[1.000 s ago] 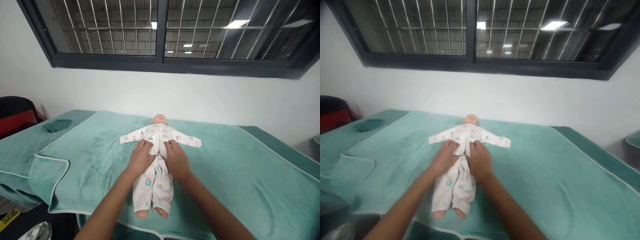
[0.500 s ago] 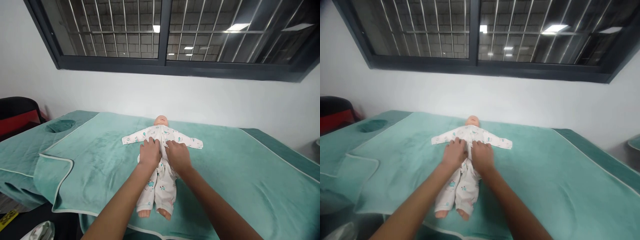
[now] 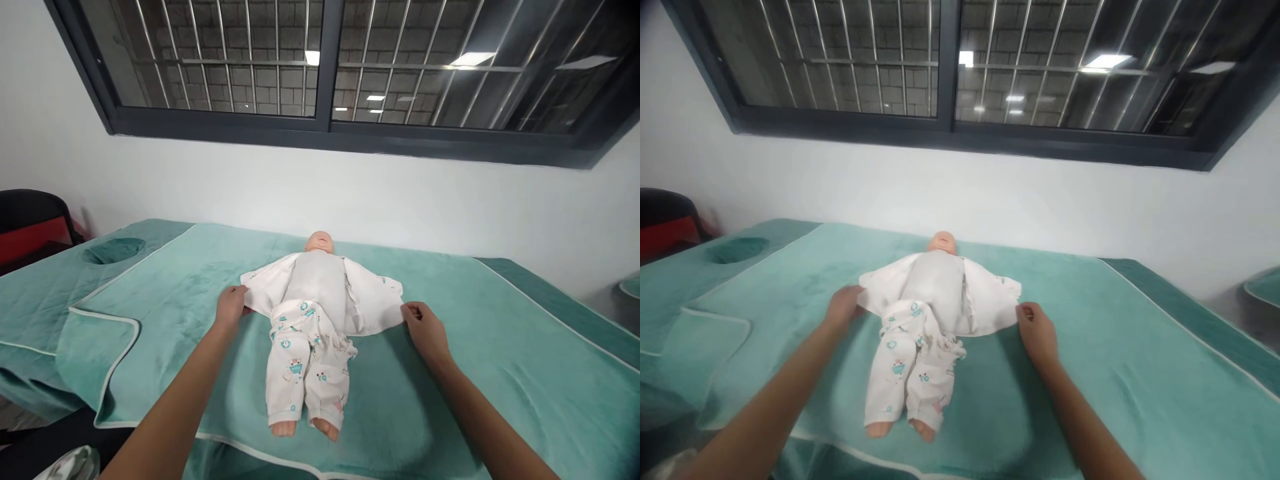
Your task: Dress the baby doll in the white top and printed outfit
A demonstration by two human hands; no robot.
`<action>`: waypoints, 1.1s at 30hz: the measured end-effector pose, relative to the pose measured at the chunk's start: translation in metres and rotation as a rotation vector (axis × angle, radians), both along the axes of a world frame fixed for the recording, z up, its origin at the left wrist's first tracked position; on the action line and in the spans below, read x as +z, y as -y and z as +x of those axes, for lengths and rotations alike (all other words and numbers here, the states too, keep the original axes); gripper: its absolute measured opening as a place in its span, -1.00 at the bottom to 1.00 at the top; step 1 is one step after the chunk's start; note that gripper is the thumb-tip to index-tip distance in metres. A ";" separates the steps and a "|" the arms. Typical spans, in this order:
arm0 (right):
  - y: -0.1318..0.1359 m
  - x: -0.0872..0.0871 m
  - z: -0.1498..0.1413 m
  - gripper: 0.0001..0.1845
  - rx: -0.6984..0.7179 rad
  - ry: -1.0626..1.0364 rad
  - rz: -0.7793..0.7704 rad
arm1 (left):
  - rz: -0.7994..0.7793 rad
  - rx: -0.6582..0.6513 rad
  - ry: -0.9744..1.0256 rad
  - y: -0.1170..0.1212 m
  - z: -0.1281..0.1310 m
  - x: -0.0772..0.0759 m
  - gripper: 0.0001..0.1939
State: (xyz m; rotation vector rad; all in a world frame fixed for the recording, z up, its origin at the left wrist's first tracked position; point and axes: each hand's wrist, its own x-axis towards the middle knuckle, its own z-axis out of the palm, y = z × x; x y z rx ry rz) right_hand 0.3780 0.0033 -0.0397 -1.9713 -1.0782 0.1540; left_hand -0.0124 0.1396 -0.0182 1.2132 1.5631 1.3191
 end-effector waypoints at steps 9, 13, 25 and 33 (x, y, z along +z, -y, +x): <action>-0.005 0.026 -0.105 -0.85 0.754 0.013 0.010 | 0.077 -0.557 -0.270 0.040 0.022 0.011 -0.77; 0.003 0.035 -0.114 -0.85 0.948 0.018 -0.054 | -0.037 -0.837 -0.237 0.057 0.009 0.025 -0.74; 0.011 0.034 -0.101 -0.75 0.975 0.002 -0.001 | -0.038 -1.113 -0.359 0.069 -0.001 0.044 -0.87; 0.017 0.020 -0.101 -0.72 0.848 0.058 -0.056 | -0.075 -1.055 -0.328 0.075 -0.005 0.032 -0.79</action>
